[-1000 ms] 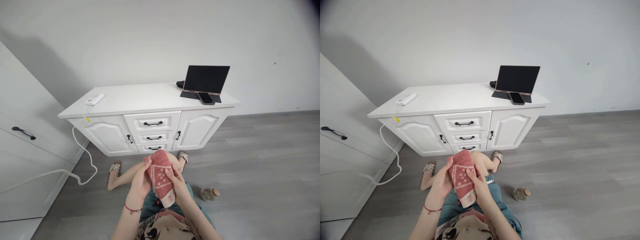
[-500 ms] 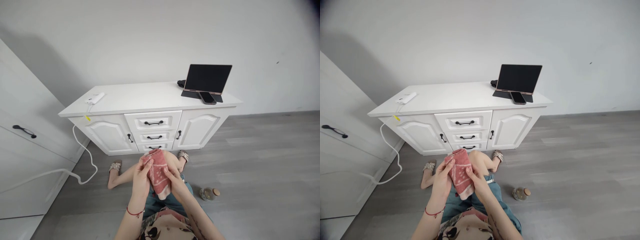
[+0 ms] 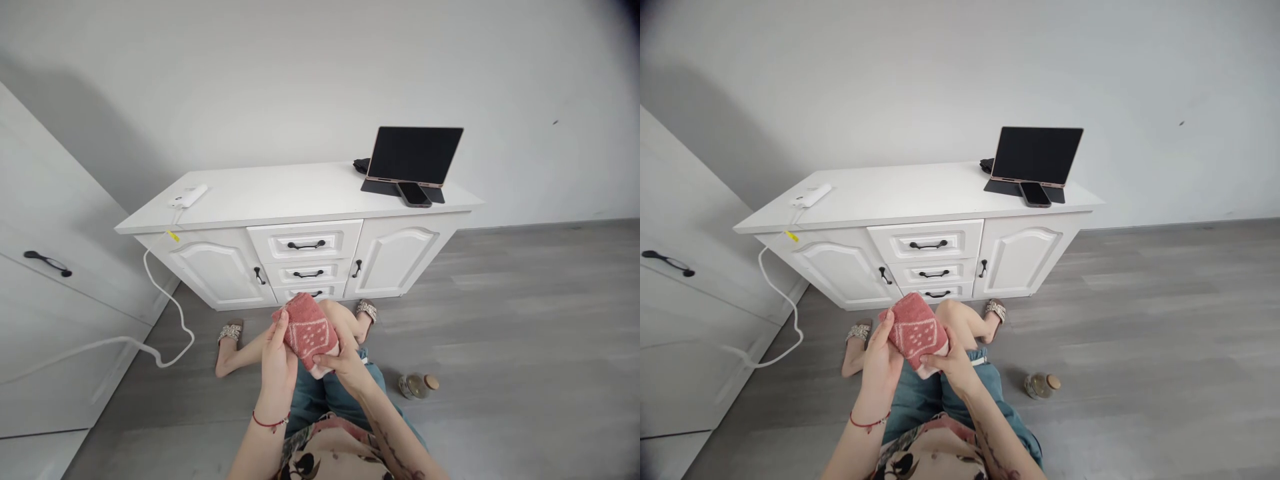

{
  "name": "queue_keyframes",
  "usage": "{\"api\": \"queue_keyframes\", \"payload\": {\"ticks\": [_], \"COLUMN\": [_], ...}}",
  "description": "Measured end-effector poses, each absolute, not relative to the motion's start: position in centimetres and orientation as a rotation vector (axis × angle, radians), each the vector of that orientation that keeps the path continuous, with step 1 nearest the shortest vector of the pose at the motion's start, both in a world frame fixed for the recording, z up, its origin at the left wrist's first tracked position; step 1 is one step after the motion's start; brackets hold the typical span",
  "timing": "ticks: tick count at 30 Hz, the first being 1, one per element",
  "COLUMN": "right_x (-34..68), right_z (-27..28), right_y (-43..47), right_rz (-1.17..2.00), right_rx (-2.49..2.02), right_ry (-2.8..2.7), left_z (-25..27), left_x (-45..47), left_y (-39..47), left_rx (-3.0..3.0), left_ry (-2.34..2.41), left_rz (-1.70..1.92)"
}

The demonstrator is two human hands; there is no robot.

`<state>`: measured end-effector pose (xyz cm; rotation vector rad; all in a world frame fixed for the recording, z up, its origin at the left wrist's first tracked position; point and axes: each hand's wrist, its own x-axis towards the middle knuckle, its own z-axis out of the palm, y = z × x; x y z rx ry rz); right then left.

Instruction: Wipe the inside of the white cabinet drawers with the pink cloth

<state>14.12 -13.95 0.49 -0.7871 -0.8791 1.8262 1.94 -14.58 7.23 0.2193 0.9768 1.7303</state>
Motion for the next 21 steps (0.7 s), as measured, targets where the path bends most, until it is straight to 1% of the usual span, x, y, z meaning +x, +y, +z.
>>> {"api": "queue_keyframes", "payload": {"ticks": [2,4,6,10,12,16,21], "right_x": [14.1,14.3,14.9,16.9,17.7,17.7,16.9], "right_z": [0.6,0.9,1.1,0.5,0.0,-0.6,0.0], "right_y": [-13.8,-13.7,-13.7,-13.6,-13.6,-14.3,-15.7], "right_rz": [1.734,1.733,1.821,2.056,2.081,2.062,2.338], "right_rx": [-0.888,-0.941,-0.915,-0.677,-0.63,-0.684,-0.577], "right_ry": [-0.891,-0.905,-0.96,-1.039,-0.917,-0.724,-0.668], "left_z": [7.0,6.7,6.6,7.0,7.5,8.1,7.3], "left_x": [2.0,2.0,1.9,1.7,2.0,3.2,3.1], "left_y": [-14.5,-14.4,-14.5,-14.9,-15.3,-16.1,-16.1], "left_rx": [0.208,0.185,0.153,0.126,0.139,0.276,0.45], "left_ry": [0.98,1.006,1.038,1.028,1.011,1.032,1.258], "left_rz": [1.722,1.713,1.705,1.665,1.614,1.526,1.658]}}
